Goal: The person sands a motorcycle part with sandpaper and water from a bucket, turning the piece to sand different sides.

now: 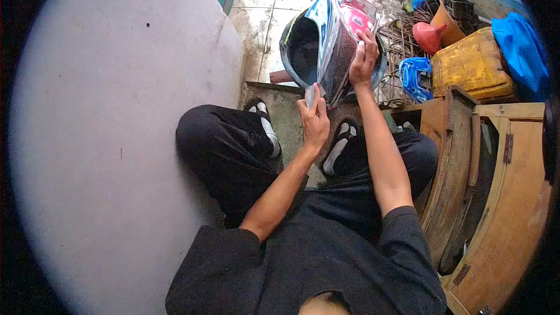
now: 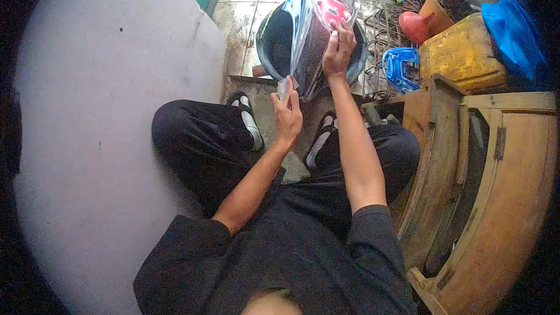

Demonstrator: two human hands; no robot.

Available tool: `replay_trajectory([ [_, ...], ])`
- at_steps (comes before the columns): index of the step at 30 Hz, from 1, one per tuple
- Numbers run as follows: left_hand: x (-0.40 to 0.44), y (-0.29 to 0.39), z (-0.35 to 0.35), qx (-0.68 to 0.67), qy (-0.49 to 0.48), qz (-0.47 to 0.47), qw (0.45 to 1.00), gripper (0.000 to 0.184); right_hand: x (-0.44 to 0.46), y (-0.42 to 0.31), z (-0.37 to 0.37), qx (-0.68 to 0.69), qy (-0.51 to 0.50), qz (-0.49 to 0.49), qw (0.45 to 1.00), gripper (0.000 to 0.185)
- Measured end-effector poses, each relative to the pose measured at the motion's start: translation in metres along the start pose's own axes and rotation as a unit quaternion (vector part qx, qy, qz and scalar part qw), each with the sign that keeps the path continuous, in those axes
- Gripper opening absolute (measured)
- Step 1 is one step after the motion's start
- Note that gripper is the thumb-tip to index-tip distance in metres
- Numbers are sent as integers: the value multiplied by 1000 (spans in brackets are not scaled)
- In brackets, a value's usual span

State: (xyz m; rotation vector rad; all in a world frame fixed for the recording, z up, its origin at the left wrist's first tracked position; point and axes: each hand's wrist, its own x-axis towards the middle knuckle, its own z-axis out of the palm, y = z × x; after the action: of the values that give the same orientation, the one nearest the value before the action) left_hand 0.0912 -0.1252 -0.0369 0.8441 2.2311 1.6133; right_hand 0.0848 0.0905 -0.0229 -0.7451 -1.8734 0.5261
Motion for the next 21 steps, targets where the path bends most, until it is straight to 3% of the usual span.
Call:
replay_trajectory([
  [2, -9, 5, -4, 9, -27, -27, 999, 46, 0, 1, 1, 9, 2, 3, 1000, 33],
  [3, -22, -10, 0, 14, -32, 23, 999, 46, 1, 3, 3, 16, 4, 9, 1000, 33],
  [6, -16, -17, 1, 37, -47, 31, 998, 45, 2, 3, 2, 6, 1, 7, 1000, 33],
  [9, 10, -12, -1, 37, 14, 23, 999, 45, -3, -2, -3, 8, -2, 10, 1000, 33],
  [11, 11, -11, -4, 37, -4, 50, 998, 47, 2, -3, 0, 13, 2, 11, 1000, 33],
  [12, -2, -21, -2, 63, 6, 114, 992, 48, 3, 0, 1, 14, 1, 3, 1000, 32],
  [15, -35, -33, -3, 93, -43, 102, 989, 47, 2, -1, 1, 12, 8, 3, 1000, 32],
  [21, -14, -19, 6, 123, -18, 119, 985, 51, 0, 0, 0, 14, -1, 10, 1000, 32],
])
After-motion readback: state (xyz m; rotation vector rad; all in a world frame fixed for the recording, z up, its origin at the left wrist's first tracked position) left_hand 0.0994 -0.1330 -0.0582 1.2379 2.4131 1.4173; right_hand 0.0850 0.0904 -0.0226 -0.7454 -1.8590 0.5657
